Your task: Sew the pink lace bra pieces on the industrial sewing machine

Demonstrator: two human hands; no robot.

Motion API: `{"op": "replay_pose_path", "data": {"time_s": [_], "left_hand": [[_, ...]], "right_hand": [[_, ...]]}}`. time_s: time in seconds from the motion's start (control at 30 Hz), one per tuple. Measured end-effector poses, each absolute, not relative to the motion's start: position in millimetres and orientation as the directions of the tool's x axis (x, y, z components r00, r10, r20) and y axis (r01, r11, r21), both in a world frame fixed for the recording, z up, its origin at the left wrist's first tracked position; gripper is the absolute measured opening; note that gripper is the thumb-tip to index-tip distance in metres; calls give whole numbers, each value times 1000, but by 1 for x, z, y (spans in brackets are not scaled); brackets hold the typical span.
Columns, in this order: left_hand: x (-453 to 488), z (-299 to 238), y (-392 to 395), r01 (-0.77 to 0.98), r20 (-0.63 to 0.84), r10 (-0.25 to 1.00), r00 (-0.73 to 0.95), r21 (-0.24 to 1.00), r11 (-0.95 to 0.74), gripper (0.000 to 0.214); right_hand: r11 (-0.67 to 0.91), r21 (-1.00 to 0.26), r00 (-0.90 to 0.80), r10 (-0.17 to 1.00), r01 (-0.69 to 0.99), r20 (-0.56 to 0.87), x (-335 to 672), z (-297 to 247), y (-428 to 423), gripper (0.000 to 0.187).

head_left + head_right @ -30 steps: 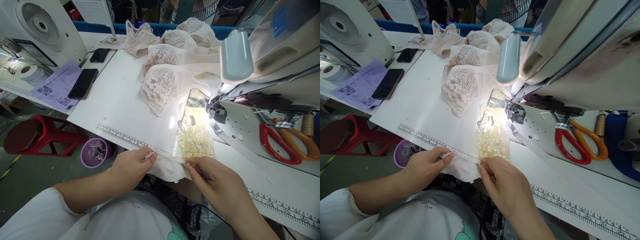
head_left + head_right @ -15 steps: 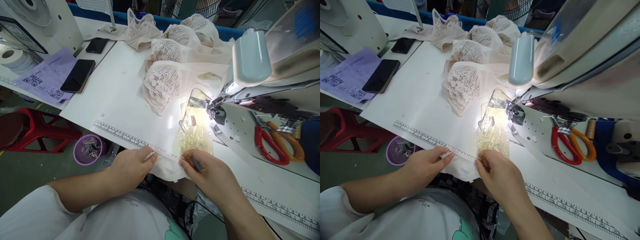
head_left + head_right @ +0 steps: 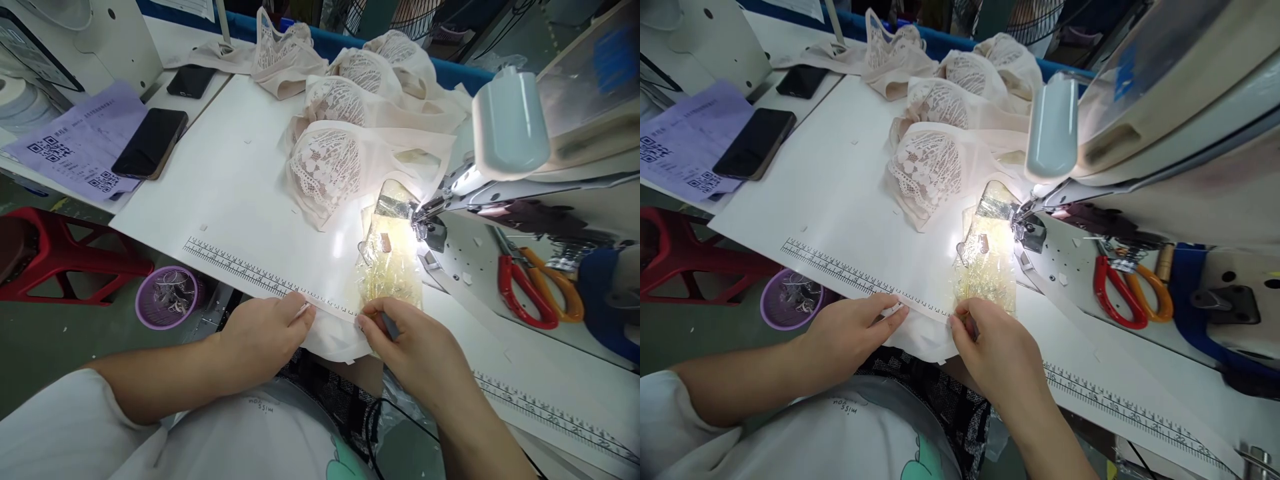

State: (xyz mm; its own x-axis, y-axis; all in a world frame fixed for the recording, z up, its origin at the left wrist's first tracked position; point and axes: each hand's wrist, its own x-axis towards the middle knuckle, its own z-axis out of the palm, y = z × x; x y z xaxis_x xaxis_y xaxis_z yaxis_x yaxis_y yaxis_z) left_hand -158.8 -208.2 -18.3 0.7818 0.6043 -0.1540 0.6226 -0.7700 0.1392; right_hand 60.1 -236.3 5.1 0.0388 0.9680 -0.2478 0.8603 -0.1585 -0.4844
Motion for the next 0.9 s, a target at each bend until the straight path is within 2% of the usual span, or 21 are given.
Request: {"op": "replay_pose_path", "data": {"time_s": [0.27, 0.4, 0.77, 0.9], "left_hand": [[-160, -17, -209, 597, -69, 593, 802, 100, -796, 42], [-159, -17, -209, 597, -80, 592, 802, 91, -797, 41], [-159, -18, -208, 617, -122, 605, 787, 186, -765, 45], [-159, -18, -208, 610, -104, 601, 792, 175, -773, 43]], "right_hand": [[-179, -496, 53, 965, 850, -258, 61, 3, -240, 15], [-165, -507, 38, 967, 846, -252, 63, 2, -241, 13], [-163, -482, 59, 973, 861, -223, 59, 2, -239, 16], [-196, -471, 87, 966, 860, -242, 58, 2, -240, 17]]}}
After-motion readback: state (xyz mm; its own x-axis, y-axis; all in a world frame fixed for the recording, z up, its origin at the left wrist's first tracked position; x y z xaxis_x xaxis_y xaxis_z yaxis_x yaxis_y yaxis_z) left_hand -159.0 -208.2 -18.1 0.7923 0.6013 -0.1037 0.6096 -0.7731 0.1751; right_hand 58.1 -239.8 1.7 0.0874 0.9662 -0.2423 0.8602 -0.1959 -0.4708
